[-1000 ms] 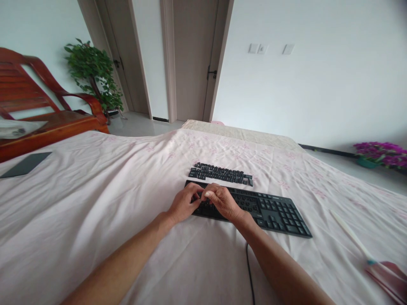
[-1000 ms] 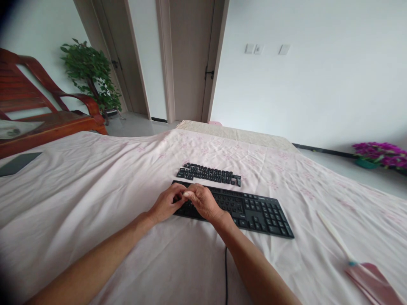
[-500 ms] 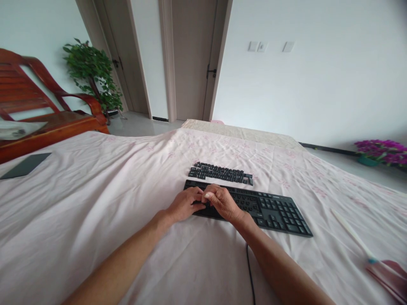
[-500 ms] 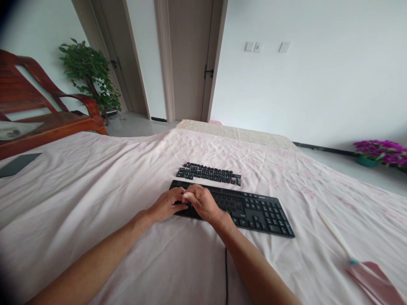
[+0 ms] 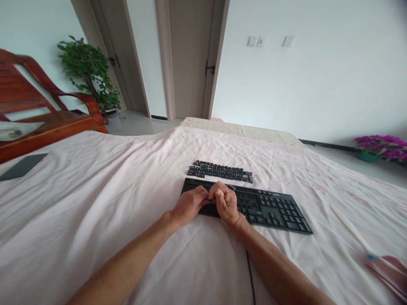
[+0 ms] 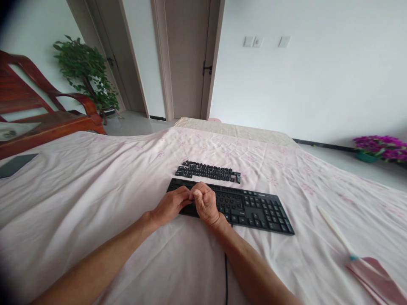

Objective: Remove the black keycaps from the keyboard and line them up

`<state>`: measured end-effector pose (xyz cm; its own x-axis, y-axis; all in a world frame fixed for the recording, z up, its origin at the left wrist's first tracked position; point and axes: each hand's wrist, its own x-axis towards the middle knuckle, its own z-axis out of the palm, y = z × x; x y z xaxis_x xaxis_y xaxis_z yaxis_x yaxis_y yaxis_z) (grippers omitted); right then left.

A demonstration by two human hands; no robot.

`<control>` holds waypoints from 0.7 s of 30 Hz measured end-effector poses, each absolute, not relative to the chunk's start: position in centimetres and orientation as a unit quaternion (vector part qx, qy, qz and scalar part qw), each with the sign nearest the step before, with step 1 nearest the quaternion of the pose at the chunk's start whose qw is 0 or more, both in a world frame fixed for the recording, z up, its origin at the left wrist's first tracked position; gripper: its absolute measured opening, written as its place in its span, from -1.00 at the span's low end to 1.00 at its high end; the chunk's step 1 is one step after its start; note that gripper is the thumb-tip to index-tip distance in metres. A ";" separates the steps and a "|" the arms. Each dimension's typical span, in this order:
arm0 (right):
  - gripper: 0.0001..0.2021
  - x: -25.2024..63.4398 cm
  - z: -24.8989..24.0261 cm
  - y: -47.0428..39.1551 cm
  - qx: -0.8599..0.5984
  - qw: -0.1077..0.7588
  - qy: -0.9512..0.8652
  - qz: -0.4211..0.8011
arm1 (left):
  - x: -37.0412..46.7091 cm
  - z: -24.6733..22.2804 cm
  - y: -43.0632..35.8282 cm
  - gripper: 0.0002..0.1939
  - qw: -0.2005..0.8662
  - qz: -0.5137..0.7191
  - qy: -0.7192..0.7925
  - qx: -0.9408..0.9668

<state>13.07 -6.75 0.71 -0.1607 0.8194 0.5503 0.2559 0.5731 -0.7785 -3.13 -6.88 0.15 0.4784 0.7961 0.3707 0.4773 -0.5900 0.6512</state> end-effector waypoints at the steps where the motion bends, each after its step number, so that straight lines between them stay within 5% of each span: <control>1: -0.48 13.1 0.7 -6.7 -0.374 0.527 -0.716 0.264 | -3.1 0.1 -6.8 -0.88 0.257 0.344 0.378 0.821; 5: -0.52 13.0 1.2 -6.7 -0.345 0.507 -0.760 0.216 | -3.4 -0.3 -6.3 -0.95 0.298 0.366 0.410 0.780; 12: -0.61 13.7 3.2 -6.1 -0.346 0.471 -0.800 0.134 | -3.3 -1.4 -5.6 -0.73 0.400 0.441 0.448 0.667; 21: -0.83 13.7 3.1 -5.3 -0.538 0.246 -0.795 0.133 | -3.2 -1.1 -5.9 -0.51 0.411 0.485 0.444 0.631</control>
<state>13.68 -5.28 3.12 -0.3003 0.9211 0.2479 0.7907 0.3857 -0.4754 -3.21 -5.87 -1.13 0.1342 0.9598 0.2466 0.1614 -0.2667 0.9502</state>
